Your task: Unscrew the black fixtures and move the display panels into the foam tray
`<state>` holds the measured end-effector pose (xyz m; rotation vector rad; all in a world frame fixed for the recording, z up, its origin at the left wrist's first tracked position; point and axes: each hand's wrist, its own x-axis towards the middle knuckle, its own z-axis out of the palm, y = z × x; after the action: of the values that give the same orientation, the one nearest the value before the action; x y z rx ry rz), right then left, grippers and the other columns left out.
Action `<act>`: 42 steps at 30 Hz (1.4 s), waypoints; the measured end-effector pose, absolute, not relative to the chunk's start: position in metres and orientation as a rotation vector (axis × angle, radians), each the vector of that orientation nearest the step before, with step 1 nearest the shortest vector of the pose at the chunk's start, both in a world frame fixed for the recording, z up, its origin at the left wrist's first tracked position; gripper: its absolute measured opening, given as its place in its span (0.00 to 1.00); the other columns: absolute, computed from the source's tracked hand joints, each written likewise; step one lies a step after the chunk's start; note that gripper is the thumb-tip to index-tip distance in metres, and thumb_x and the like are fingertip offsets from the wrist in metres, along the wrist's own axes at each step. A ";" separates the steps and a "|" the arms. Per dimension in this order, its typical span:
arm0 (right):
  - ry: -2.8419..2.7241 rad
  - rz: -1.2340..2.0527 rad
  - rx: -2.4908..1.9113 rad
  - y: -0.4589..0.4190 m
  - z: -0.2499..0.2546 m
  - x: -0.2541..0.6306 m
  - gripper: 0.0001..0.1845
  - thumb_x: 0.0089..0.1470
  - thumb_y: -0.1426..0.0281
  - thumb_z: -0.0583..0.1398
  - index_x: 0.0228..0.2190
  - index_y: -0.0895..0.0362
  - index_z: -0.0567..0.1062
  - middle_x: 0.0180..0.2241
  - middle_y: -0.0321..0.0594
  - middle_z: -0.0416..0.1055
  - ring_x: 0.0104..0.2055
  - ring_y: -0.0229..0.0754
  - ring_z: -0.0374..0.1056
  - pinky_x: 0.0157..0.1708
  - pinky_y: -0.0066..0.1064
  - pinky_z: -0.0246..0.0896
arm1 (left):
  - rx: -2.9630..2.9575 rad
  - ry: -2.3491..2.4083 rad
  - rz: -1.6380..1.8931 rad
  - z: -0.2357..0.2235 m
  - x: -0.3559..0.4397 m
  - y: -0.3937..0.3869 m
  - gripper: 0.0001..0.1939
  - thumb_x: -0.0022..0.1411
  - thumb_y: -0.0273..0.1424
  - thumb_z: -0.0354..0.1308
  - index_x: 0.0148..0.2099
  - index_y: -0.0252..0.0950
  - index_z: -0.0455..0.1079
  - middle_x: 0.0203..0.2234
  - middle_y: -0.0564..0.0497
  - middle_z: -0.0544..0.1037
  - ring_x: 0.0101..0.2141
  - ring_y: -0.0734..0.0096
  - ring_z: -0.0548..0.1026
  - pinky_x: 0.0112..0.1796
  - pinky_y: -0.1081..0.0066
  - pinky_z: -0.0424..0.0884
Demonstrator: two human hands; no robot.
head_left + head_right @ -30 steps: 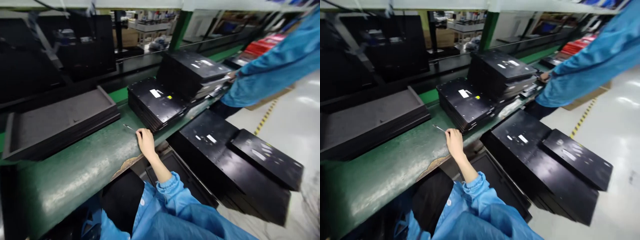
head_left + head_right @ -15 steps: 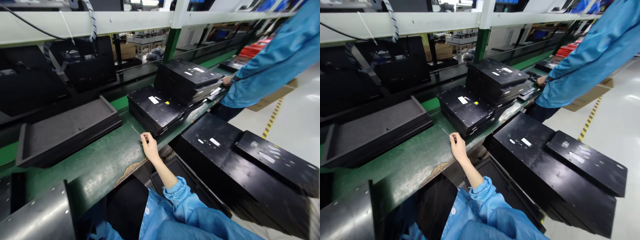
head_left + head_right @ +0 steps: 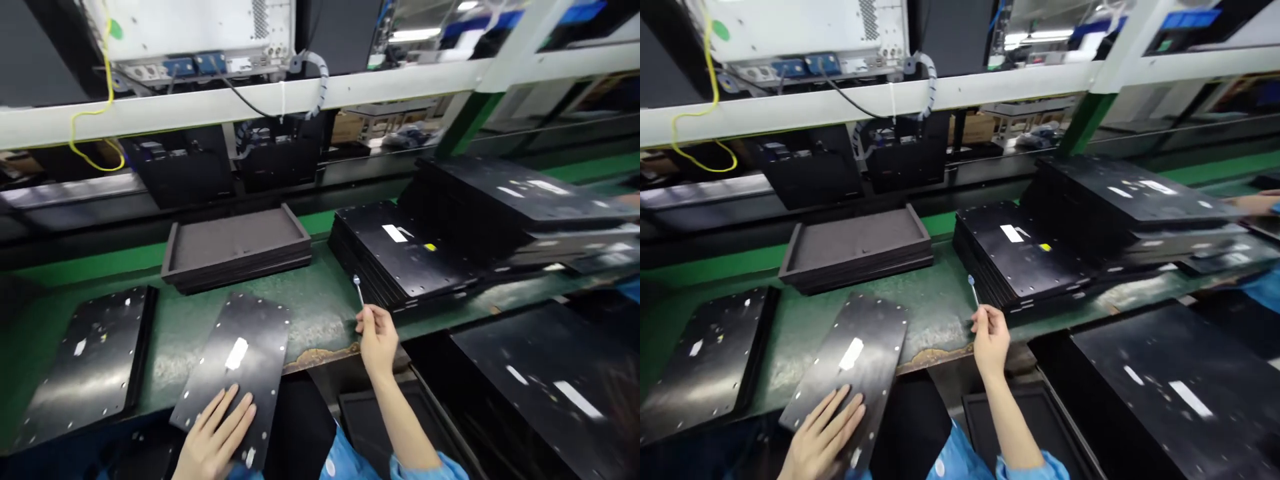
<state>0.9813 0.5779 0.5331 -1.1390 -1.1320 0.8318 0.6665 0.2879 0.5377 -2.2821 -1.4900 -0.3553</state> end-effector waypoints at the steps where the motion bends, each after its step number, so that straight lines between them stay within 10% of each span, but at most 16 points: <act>1: -1.121 0.847 -1.144 0.573 0.533 0.981 0.25 0.67 0.46 0.65 0.45 0.57 0.76 0.32 0.36 0.74 0.27 0.36 0.66 0.33 0.31 0.66 | -2.361 -1.498 -0.332 0.546 0.664 0.301 0.47 0.53 0.45 0.72 0.74 0.56 0.67 0.68 0.55 0.70 0.67 0.45 0.72 0.63 0.52 0.81; 5: -1.000 0.965 -1.144 0.549 0.533 0.981 0.27 0.64 0.46 0.68 0.47 0.57 0.76 0.32 0.34 0.73 0.25 0.33 0.62 0.30 0.28 0.62 | -2.710 -1.693 -0.376 0.572 0.654 0.350 0.59 0.55 0.68 0.70 0.79 0.45 0.60 0.74 0.43 0.62 0.73 0.41 0.64 0.68 0.44 0.71; 10: -0.854 1.179 -1.147 0.511 0.527 0.985 0.25 0.65 0.48 0.68 0.50 0.55 0.79 0.28 0.27 0.62 0.25 0.30 0.53 0.29 0.24 0.56 | -2.266 -2.210 -0.447 0.573 0.640 0.400 0.42 0.78 0.58 0.51 0.82 0.42 0.52 0.80 0.40 0.45 0.79 0.42 0.47 0.74 0.36 0.54; 14: -0.896 1.354 -1.181 0.479 0.521 0.982 0.26 0.66 0.47 0.67 0.50 0.56 0.81 0.26 0.26 0.54 0.26 0.32 0.50 0.31 0.26 0.57 | -1.856 -2.464 -0.451 0.570 0.634 0.451 0.46 0.78 0.59 0.45 0.80 0.28 0.55 0.78 0.32 0.54 0.78 0.43 0.51 0.73 0.44 0.58; 23: -1.084 1.444 -1.348 0.383 0.509 0.982 0.28 0.69 0.40 0.60 0.42 0.53 0.75 0.27 0.32 0.66 0.29 0.38 0.61 0.32 0.30 0.60 | -1.945 -2.357 -0.448 0.581 0.652 0.508 0.37 0.74 0.60 0.56 0.69 0.37 0.72 0.67 0.36 0.69 0.65 0.43 0.68 0.68 0.50 0.64; 42: -1.066 1.495 -1.421 0.406 0.487 0.968 0.34 0.69 0.41 0.60 0.58 0.55 0.75 0.23 0.23 0.48 0.23 0.33 0.43 0.22 0.26 0.40 | -2.194 -2.183 -0.450 0.584 0.697 0.552 0.23 0.83 0.43 0.49 0.66 0.33 0.73 0.56 0.39 0.78 0.56 0.49 0.73 0.55 0.54 0.71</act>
<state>0.9682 0.4061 0.4867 -1.4212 -1.0663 1.4948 0.6971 0.5518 0.5841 -2.1940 -2.1831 -0.4502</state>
